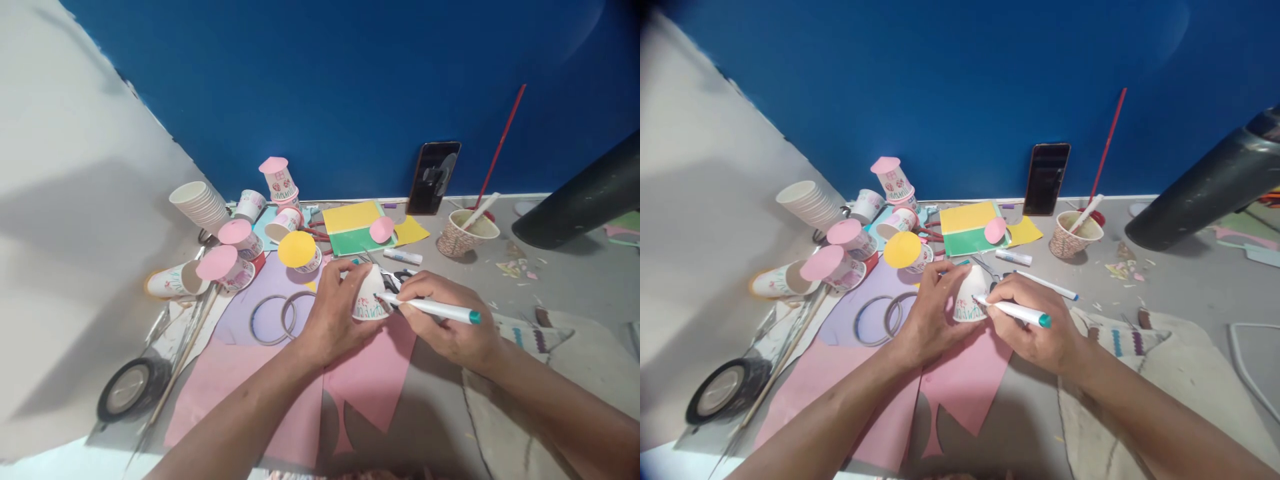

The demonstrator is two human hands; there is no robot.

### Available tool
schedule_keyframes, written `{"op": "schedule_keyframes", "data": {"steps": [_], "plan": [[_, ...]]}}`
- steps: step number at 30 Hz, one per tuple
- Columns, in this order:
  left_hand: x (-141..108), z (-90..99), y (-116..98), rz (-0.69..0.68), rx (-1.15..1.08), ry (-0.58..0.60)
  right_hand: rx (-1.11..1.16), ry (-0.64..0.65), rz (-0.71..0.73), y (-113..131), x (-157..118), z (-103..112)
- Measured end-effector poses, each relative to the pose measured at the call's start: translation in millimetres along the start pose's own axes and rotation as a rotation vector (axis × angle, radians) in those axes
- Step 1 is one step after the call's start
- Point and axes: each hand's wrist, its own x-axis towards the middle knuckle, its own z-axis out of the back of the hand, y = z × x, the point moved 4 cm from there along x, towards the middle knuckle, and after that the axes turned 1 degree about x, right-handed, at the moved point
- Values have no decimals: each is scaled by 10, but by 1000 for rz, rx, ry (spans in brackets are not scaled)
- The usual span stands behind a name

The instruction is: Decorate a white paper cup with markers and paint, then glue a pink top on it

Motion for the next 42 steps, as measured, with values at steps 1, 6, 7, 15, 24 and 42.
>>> {"op": "schedule_keyframes", "data": {"steps": [1,6,7,15,24,42], "plan": [[2,1,1,3,-1,-1,-5,-1,-10,-4,-2,2],[19,6,1,21,-4,-12,-12,-45,-44,-30,-3,59],[22,10,-3,20,-5,-21,-9,-59,-50,-36,-3,74],[51,51,-32,65,-79,-68,18,-184,-163,-121,-51,158],[44,61,-45,78,-152,-3,-47,48,-160,-166,-5,106],[53,78,9,257,-716,155,277,176,-371,-434,7,162]]}}
